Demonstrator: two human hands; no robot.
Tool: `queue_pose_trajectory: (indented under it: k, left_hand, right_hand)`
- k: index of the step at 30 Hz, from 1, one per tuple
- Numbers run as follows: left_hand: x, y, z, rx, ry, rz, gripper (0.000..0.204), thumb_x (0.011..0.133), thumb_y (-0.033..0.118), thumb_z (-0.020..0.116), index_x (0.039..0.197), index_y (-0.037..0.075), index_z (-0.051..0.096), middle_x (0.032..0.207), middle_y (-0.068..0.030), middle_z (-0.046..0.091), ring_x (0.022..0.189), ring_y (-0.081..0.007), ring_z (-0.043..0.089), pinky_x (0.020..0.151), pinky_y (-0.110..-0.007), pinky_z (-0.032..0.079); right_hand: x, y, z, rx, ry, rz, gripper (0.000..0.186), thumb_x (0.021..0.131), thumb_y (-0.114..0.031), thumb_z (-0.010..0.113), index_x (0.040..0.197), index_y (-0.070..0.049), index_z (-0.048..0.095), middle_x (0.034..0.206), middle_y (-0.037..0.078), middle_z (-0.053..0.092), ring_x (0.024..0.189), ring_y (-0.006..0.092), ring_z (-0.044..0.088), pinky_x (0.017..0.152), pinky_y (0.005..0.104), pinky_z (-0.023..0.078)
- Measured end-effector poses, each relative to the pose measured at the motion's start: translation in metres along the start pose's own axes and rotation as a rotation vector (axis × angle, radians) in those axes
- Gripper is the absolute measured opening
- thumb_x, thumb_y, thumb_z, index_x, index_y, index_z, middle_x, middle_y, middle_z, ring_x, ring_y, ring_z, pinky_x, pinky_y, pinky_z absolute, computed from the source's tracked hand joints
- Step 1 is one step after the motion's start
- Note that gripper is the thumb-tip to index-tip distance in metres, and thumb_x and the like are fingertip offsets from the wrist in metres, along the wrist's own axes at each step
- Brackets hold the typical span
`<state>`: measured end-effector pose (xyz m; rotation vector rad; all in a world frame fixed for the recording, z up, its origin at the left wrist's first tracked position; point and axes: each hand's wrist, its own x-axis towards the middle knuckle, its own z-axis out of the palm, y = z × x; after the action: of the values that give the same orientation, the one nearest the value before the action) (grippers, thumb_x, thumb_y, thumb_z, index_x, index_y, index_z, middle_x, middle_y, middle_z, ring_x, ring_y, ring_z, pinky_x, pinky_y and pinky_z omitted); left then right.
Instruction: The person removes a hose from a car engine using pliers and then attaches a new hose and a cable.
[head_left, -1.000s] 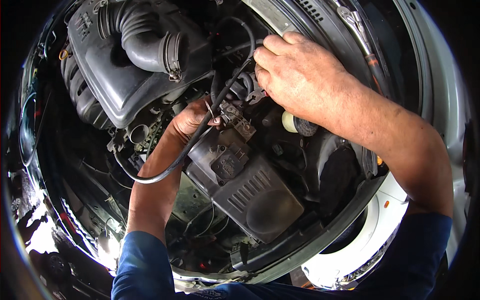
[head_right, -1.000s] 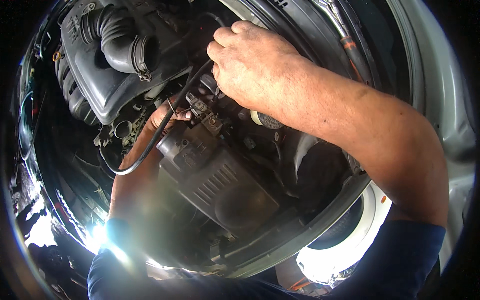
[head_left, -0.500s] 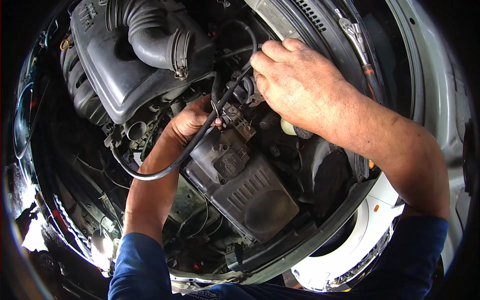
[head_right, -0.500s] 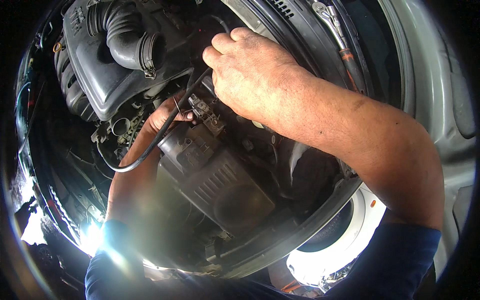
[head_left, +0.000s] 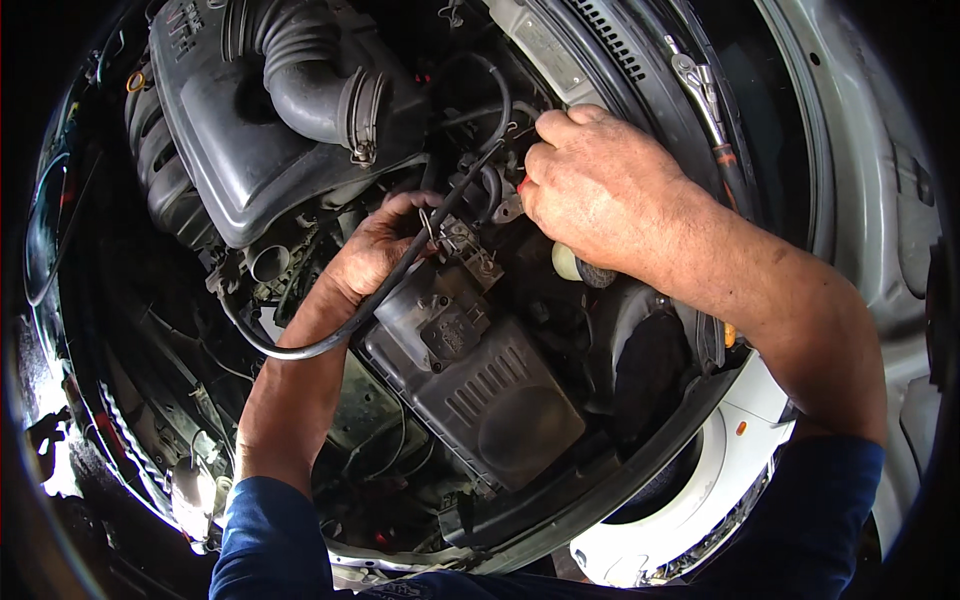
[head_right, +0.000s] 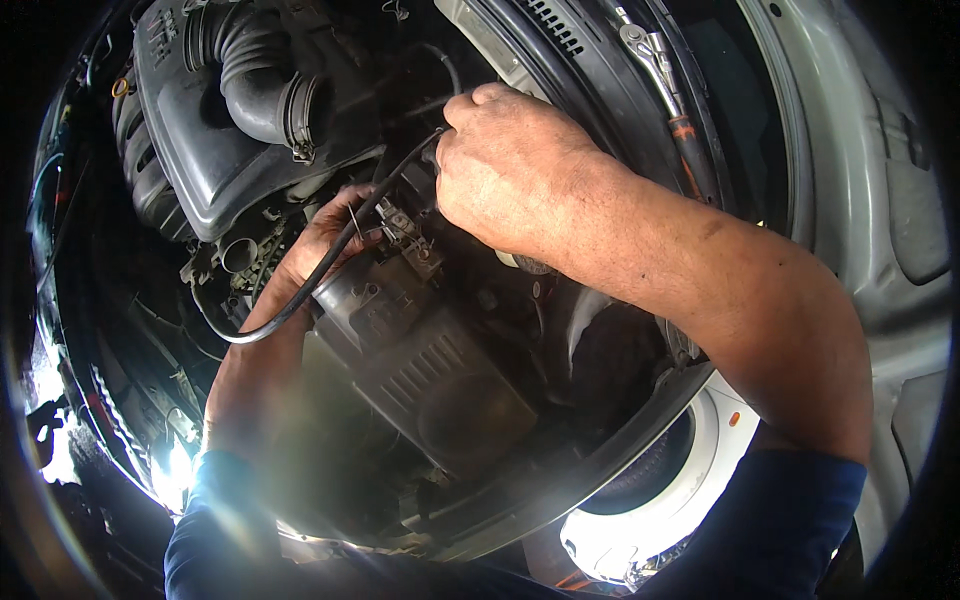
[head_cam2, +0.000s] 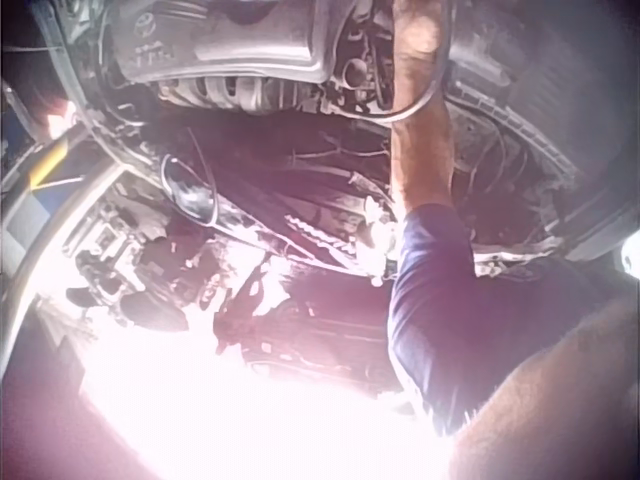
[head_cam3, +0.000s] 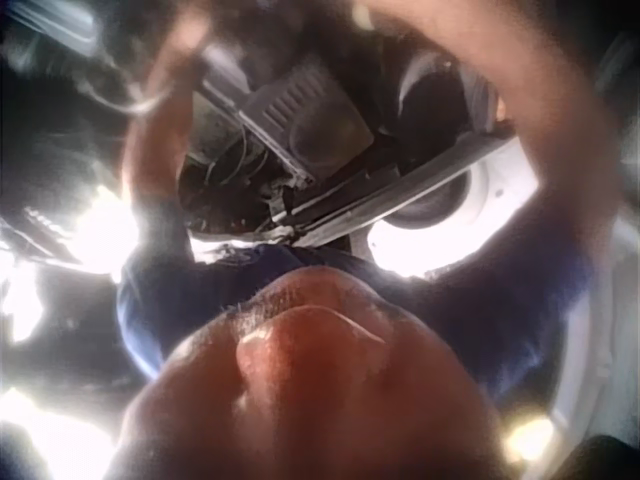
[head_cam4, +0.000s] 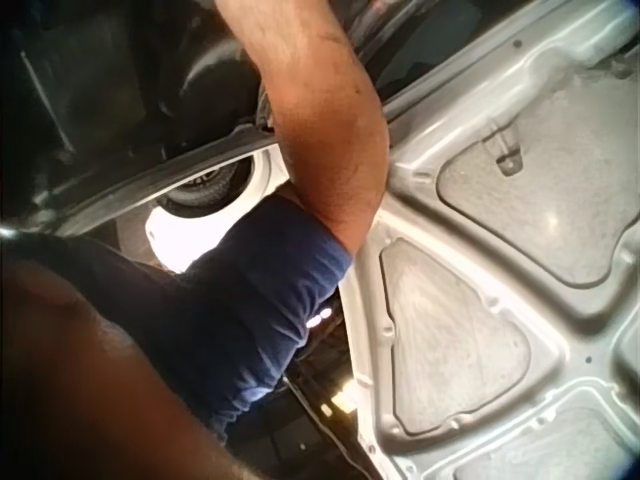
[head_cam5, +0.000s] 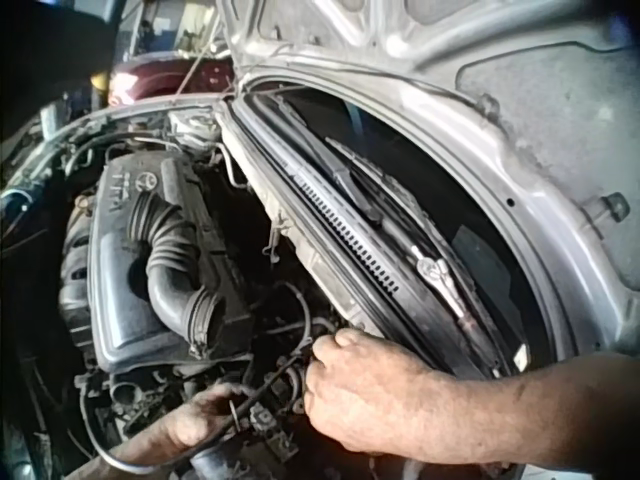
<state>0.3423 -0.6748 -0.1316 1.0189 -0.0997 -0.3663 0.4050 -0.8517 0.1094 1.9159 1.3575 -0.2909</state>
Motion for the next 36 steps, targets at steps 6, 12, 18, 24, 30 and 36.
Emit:
queue_pose_trajectory:
  k: [6,12,18,24,30,36]
  left_hand:
    - [0.015,0.032,-0.002,0.873,-0.069,0.408,0.04,0.085,0.033,0.07,0.118,0.01,0.069,0.141,-0.0183,0.047,0.131,-0.0299,0.041,0.108,-0.046,0.036]
    - [0.031,0.033,-0.001,0.815,-0.279,0.397,0.059,0.087,0.05,0.061,0.117,0.0,0.066,0.128,-0.0198,0.056,0.125,-0.0361,0.047,0.106,-0.046,0.036]
    - [0.032,0.031,0.004,0.577,-0.289,0.204,0.051,0.084,0.04,0.064,0.118,0.002,0.065,0.124,-0.0162,0.059,0.118,-0.0315,0.054,0.103,-0.042,0.04]
    - [0.032,0.025,0.003,0.596,-0.267,0.228,0.05,0.086,0.038,0.063,0.114,-0.003,0.065,0.12,-0.0162,0.059,0.114,-0.0298,0.054,0.102,-0.041,0.04]
    - [0.03,0.029,0.003,0.597,-0.277,0.211,0.045,0.082,0.028,0.063,0.119,0.002,0.065,0.123,-0.0182,0.061,0.116,-0.0332,0.057,0.102,-0.042,0.042]
    - [0.029,0.039,0.015,0.527,-0.233,0.041,0.041,0.082,0.023,0.07,0.116,0.001,0.066,0.117,-0.0162,0.064,0.103,-0.0284,0.062,0.091,-0.039,0.048]
  right_hand:
    - [-0.005,-0.002,-0.001,0.011,0.142,0.01,0.017,0.079,-0.019,0.07,0.093,-0.013,0.077,0.102,0.006,0.067,0.117,0.0217,0.054,0.105,0.0385,0.04]
    - [-0.004,-0.002,-0.003,-0.006,0.064,-0.011,0.018,0.079,-0.021,0.07,0.094,-0.012,0.077,0.106,0.006,0.068,0.124,0.023,0.051,0.107,0.0393,0.038]
    - [-0.004,-0.001,0.003,0.006,0.074,-0.025,0.016,0.078,-0.019,0.07,0.091,-0.013,0.077,0.105,0.005,0.068,0.123,0.0227,0.052,0.107,0.0379,0.038]
    - [-0.004,-0.002,0.004,0.034,0.111,-0.014,0.014,0.077,-0.018,0.07,0.088,-0.013,0.077,0.103,0.005,0.068,0.12,0.0216,0.053,0.106,0.0367,0.039]
    - [-0.004,-0.002,0.004,0.023,0.167,-0.027,0.013,0.077,-0.019,0.071,0.086,-0.014,0.078,0.097,0.003,0.067,0.112,0.0191,0.054,0.103,0.0341,0.041]
    - [0.002,0.002,0.003,0.068,0.231,-0.068,0.01,0.081,-0.022,0.071,0.082,-0.016,0.078,0.094,-0.001,0.069,0.105,0.0156,0.056,0.096,0.0312,0.043]
